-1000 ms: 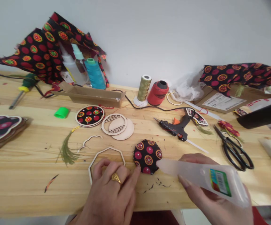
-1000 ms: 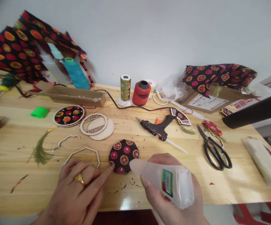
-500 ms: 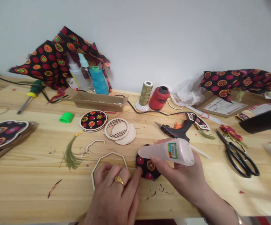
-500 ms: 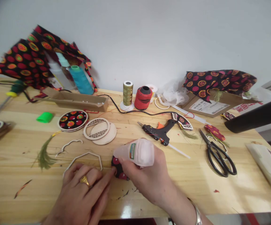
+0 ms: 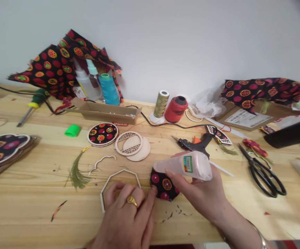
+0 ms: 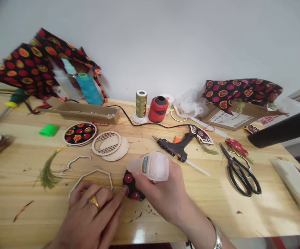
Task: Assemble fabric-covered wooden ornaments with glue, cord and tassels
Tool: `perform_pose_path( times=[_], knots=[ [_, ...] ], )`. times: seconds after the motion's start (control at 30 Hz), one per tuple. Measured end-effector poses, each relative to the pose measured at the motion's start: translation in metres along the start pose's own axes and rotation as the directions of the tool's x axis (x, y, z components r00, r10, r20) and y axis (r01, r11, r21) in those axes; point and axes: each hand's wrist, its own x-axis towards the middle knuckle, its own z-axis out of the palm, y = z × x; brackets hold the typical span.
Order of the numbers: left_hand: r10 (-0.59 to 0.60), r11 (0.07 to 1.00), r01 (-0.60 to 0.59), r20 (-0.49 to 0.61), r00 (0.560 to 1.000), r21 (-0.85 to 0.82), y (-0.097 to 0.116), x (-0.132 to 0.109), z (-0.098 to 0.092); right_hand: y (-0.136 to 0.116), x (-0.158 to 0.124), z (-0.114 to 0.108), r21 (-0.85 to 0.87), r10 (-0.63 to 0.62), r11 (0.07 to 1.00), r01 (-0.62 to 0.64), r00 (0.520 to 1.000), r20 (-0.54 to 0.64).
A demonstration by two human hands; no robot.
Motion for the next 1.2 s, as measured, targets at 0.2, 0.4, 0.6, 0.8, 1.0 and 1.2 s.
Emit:
perform_pose_path(
  times=[0.2, 0.4, 0.6, 0.8, 1.0, 1.2],
  knots=[
    [0.006, 1.0, -0.006, -0.014, 1.0, -0.007, 0.0007, -0.0006, -0.0011, 0.0005, 0.0053, -0.0016, -0.059, -0.046, 0.997, 0.042, 0.997, -0.06],
    [0.003, 1.0, -0.003, -0.01, 1.0, -0.006, 0.0013, -0.0008, -0.0007, 0.0008, 0.0037, 0.0, -0.074, -0.046, 0.996, 0.043, 0.998, -0.036],
    [0.009, 1.0, -0.009, -0.011, 1.0, -0.006, 0.0013, 0.0, -0.0006, 0.0056, 0.0047, -0.0013, -0.057, -0.03, 0.998, 0.026, 0.997, -0.07],
    [0.001, 1.0, -0.001, -0.003, 1.0, -0.005, 0.0005, -0.0022, -0.0015, 0.0005, 0.0004, 0.0027, 0.001, 0.0, 1.0, 0.0, 1.0, -0.022],
    [0.009, 1.0, -0.009, 0.003, 1.0, -0.002, 0.0003, -0.0012, -0.0016, 0.0011, -0.0016, 0.002, 0.017, 0.005, 1.0, -0.005, 1.0, -0.011],
    [0.002, 1.0, -0.002, -0.001, 1.0, -0.01, 0.0013, -0.0009, -0.0018, 0.0025, 0.0014, -0.0001, -0.011, -0.035, 0.999, 0.034, 0.995, -0.093]
  ],
)
